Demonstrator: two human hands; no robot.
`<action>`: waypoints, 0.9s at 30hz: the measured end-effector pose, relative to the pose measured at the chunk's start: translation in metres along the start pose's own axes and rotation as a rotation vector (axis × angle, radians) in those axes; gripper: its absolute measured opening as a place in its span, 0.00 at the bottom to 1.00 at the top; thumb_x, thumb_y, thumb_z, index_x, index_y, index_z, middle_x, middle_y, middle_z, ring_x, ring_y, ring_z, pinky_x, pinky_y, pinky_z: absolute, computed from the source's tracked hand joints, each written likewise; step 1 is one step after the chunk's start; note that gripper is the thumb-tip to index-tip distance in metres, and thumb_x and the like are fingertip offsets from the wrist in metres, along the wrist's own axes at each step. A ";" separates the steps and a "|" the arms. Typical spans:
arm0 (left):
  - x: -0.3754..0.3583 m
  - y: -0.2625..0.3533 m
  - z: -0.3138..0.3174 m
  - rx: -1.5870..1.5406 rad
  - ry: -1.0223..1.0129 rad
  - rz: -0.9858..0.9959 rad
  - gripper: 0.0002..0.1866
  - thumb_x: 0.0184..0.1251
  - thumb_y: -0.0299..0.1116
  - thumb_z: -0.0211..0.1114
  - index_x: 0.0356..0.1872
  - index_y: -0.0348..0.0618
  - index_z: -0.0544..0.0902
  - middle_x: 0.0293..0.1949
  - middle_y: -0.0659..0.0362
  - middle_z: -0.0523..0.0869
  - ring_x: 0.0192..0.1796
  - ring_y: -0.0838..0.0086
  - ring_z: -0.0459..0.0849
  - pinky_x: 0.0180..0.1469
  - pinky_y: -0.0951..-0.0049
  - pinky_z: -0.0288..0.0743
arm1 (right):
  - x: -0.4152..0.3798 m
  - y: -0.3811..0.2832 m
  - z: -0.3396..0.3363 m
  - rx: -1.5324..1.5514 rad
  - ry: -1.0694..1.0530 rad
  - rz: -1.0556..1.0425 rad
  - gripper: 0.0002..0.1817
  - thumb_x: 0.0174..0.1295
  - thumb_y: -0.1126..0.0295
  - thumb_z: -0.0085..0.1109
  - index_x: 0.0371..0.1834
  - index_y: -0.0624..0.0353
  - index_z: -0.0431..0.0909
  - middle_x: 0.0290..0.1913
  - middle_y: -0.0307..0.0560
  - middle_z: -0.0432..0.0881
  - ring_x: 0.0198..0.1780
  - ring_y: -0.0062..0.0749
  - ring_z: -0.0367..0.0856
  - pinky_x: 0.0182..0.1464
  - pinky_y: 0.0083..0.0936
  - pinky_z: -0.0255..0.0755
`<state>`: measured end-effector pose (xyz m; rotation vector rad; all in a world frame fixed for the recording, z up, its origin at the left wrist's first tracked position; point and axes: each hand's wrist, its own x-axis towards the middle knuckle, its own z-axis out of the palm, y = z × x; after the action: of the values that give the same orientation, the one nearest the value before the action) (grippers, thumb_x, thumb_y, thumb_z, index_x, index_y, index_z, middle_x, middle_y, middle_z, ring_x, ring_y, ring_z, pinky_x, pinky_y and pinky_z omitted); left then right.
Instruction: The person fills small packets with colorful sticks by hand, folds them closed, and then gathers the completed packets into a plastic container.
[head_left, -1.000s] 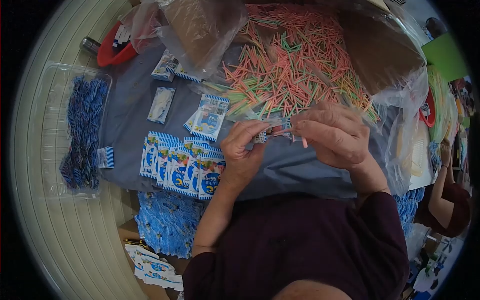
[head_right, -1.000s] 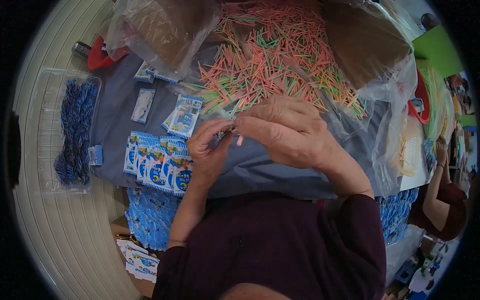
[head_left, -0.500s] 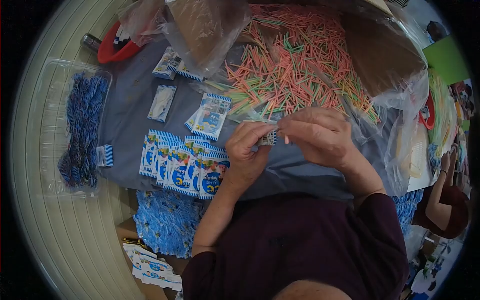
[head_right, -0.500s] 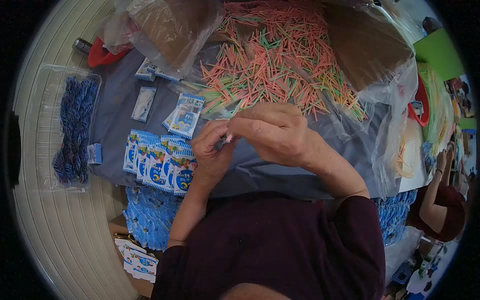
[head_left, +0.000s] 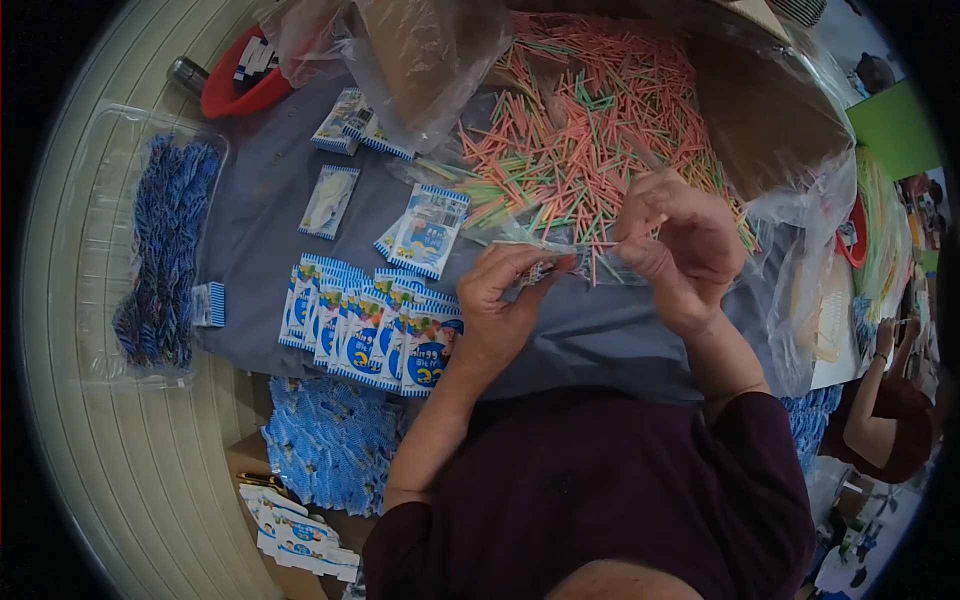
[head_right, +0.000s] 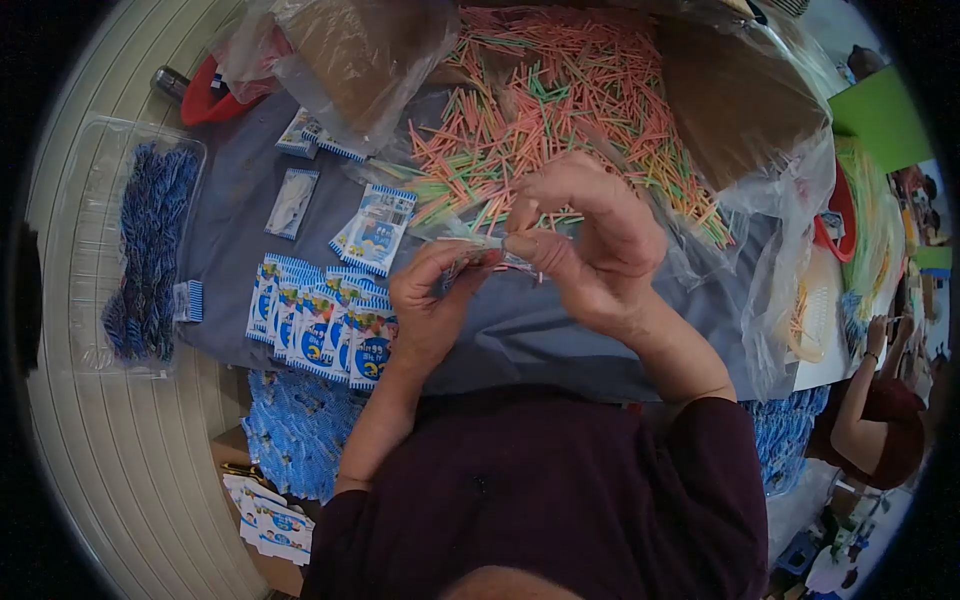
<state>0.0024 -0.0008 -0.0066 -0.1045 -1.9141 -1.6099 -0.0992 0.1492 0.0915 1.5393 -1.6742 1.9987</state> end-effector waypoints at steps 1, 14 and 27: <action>0.001 0.000 -0.001 0.014 -0.010 0.035 0.16 0.54 0.12 0.70 0.44 0.37 0.85 0.43 0.55 0.88 0.46 0.69 0.87 0.50 0.72 0.80 | -0.001 0.000 0.003 -0.037 0.023 -0.038 0.12 0.57 0.80 0.66 0.45 0.63 0.79 0.34 0.45 0.84 0.38 0.31 0.80 0.44 0.31 0.69; 0.000 0.007 -0.005 0.075 0.017 0.114 0.18 0.44 0.13 0.66 0.40 0.38 0.86 0.40 0.54 0.89 0.43 0.62 0.86 0.47 0.67 0.79 | -0.011 0.004 0.008 -0.169 -0.164 -0.149 0.15 0.58 0.79 0.66 0.47 0.58 0.76 0.31 0.46 0.85 0.34 0.34 0.79 0.41 0.34 0.67; -0.003 0.010 -0.003 0.116 0.023 0.105 0.21 0.42 0.11 0.64 0.41 0.38 0.86 0.39 0.54 0.88 0.43 0.61 0.86 0.46 0.67 0.79 | -0.022 0.005 0.010 -0.284 -0.147 -0.036 0.12 0.43 0.78 0.70 0.32 0.54 0.84 0.33 0.36 0.85 0.38 0.32 0.80 0.45 0.31 0.69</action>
<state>0.0100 0.0000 0.0008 -0.1360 -1.9463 -1.4226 -0.0859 0.1504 0.0709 1.6295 -1.8727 1.5796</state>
